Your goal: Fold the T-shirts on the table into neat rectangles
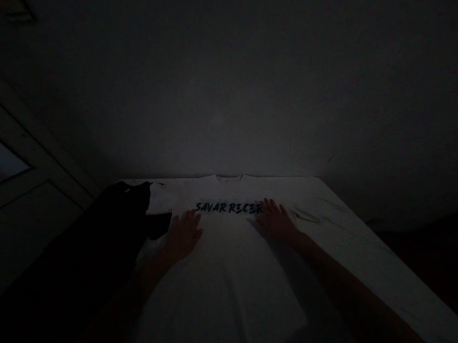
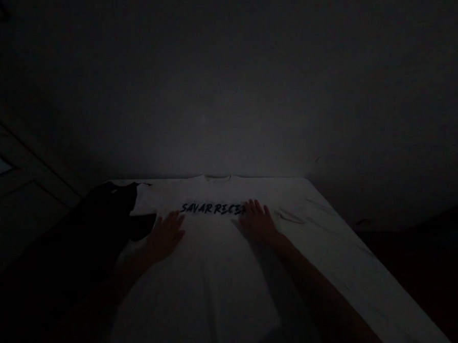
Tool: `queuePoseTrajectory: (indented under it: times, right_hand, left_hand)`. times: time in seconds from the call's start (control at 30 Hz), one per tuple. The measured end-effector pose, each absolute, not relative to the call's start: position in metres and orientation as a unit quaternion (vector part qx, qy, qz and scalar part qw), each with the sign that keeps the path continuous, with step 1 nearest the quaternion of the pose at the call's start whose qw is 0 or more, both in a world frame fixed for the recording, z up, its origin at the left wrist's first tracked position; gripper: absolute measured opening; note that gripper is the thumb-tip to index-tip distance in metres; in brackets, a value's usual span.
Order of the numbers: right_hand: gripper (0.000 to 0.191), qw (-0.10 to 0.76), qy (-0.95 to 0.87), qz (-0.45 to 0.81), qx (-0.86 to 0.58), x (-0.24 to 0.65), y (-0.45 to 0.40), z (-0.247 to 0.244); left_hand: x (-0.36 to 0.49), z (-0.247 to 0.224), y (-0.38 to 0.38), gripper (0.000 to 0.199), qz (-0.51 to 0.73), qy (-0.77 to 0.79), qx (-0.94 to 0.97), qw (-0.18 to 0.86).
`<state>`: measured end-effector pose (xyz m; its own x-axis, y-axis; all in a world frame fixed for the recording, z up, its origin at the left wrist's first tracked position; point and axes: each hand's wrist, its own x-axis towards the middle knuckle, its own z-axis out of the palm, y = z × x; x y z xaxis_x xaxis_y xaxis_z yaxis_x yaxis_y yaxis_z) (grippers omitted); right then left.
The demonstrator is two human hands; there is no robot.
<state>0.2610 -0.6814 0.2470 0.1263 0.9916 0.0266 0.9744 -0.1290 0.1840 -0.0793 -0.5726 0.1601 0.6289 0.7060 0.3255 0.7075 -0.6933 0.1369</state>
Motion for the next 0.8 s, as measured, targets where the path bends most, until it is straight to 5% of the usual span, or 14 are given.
queuePoseTrajectory:
  times: [0.13,0.33,0.6,0.8]
  right_hand:
    - [0.074,0.035,0.73,0.034,0.682,0.203,-0.733,0.225]
    - [0.076,0.036,0.608,0.071,0.79,0.249,-0.841,0.216]
    - [0.072,0.038,0.667,0.045,0.743,0.157,-0.831,0.212]
    - [0.066,0.052,0.534,0.11,0.837,0.219,-0.961,0.204]
  left_hand:
    - [-0.1,0.148,-0.621,0.053,-0.175,-0.341,-0.924,-0.008]
    - [-0.193,0.12,-0.651,0.056,-0.177,-0.408,-0.895,0.02]
    - [-0.121,0.151,-0.697,0.052,-0.182,-0.299,-0.936,-0.022]
    - [-0.214,0.119,-0.722,0.055,-0.177,-0.364,-0.915,0.003]
